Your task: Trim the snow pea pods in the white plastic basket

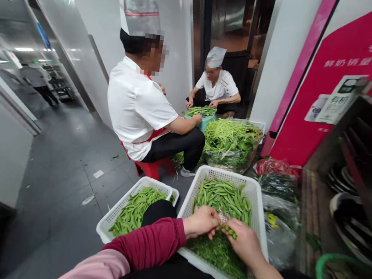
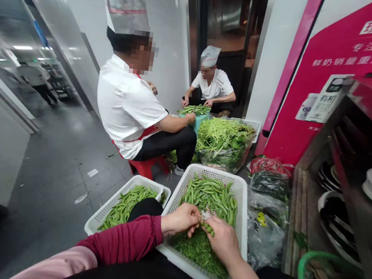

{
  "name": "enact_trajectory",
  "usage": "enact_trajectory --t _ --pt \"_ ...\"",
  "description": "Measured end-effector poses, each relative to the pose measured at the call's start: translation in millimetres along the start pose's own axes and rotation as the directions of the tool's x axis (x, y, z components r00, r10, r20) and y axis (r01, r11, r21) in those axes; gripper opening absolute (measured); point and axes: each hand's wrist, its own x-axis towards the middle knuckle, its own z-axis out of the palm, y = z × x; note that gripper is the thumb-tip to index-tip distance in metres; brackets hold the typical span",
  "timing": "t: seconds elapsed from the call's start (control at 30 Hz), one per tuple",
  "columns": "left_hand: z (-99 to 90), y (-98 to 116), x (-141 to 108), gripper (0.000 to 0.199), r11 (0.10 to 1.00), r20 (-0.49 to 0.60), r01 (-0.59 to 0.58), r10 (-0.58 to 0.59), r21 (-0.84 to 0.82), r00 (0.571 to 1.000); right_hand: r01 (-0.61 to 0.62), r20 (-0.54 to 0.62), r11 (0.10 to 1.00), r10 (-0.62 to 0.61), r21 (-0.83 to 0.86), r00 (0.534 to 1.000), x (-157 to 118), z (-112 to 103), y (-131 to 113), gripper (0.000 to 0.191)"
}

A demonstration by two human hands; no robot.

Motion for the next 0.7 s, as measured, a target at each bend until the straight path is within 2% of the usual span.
enact_trajectory --t 0.07,0.1,0.13,0.2,0.27,0.3,0.37,0.4,0.43,0.53,0.6,0.67,0.7 --pt "2.1 -13.9 3.8 0.015 0.995 0.020 0.037 -0.039 0.094 0.999 -0.020 -0.085 0.997 0.027 0.080 0.996 0.0 -1.8 0.4 0.016" --pt "1.3 -22.6 5.2 0.014 0.979 0.003 0.038 -0.040 0.198 0.999 -0.072 -0.149 0.989 0.092 0.133 0.985 0.3 -4.0 1.2 0.016" --pt "-0.8 -31.4 5.7 0.012 0.951 -0.023 0.037 -0.032 0.306 0.999 -0.151 -0.210 0.969 0.192 0.195 0.959 0.7 -6.9 2.5 0.017" --pt "-7.9 -46.4 4.4 0.009 0.895 -0.070 0.037 -0.007 0.444 0.998 -0.315 -0.283 0.878 0.425 0.360 0.860 1.2 -14.6 5.8 0.022" --pt "-16.1 -52.3 1.6 0.006 0.885 -0.059 0.014 0.016 0.466 0.998 -0.367 -0.256 0.749 0.571 0.551 0.780 1.3 -22.3 8.5 0.026" --pt "-19.5 -50.6 0.2 0.013 0.887 -0.038 -0.020 0.043 0.462 0.998 -0.351 -0.224 0.688 0.599 0.635 0.769 1.2 -25.1 8.8 0.027" --pt "-23.7 -38.9 -2.7 0.038 0.910 0.036 -0.137 0.133 0.392 0.990 -0.307 -0.161 0.595 0.603 0.743 0.781 0.7 -27.2 5.7 0.028" --pt "-24.2 -30.3 -4.7 0.046 0.927 0.095 -0.190 0.168 0.324 0.981 -0.308 -0.126 0.567 0.600 0.764 0.790 0.2 -26.2 2.1 0.029" --pt "-23.8 -21.2 -7.2 0.045 0.938 0.162 -0.230 0.192 0.261 0.968 -0.324 -0.095 0.548 0.602 0.771 0.793 -0.8 -24.0 -2.5 0.029" --pt "-20.2 -1.5 -17.6 0.027 0.919 0.307 -0.311 0.232 0.242 0.923 -0.387 -0.043 0.544 0.618 0.745 0.785 -8.3 -12.7 -17.2 0.030" --pt "-19.3 0.5 -24.3 0.024 0.868 0.330 -0.379 0.274 0.319 0.904 -0.438 -0.031 0.578 0.627 0.689 0.779 -17.2 -5.3 -22.5 0.030" --pt "-21.0 -4.2 -30.4 0.020 0.824 0.336 -0.429 0.312 0.370 0.889 -0.490 -0.051 0.664 0.620 0.565 0.783 -27.4 -1.7 -24.4 0.030" --pt "-22.4 -7.6 -33.7 0.018 0.804 0.349 -0.449 0.323 0.390 0.880 -0.485 -0.092 0.738 0.587 0.469 0.804 -32.3 -1.7 -25.8 0.031"
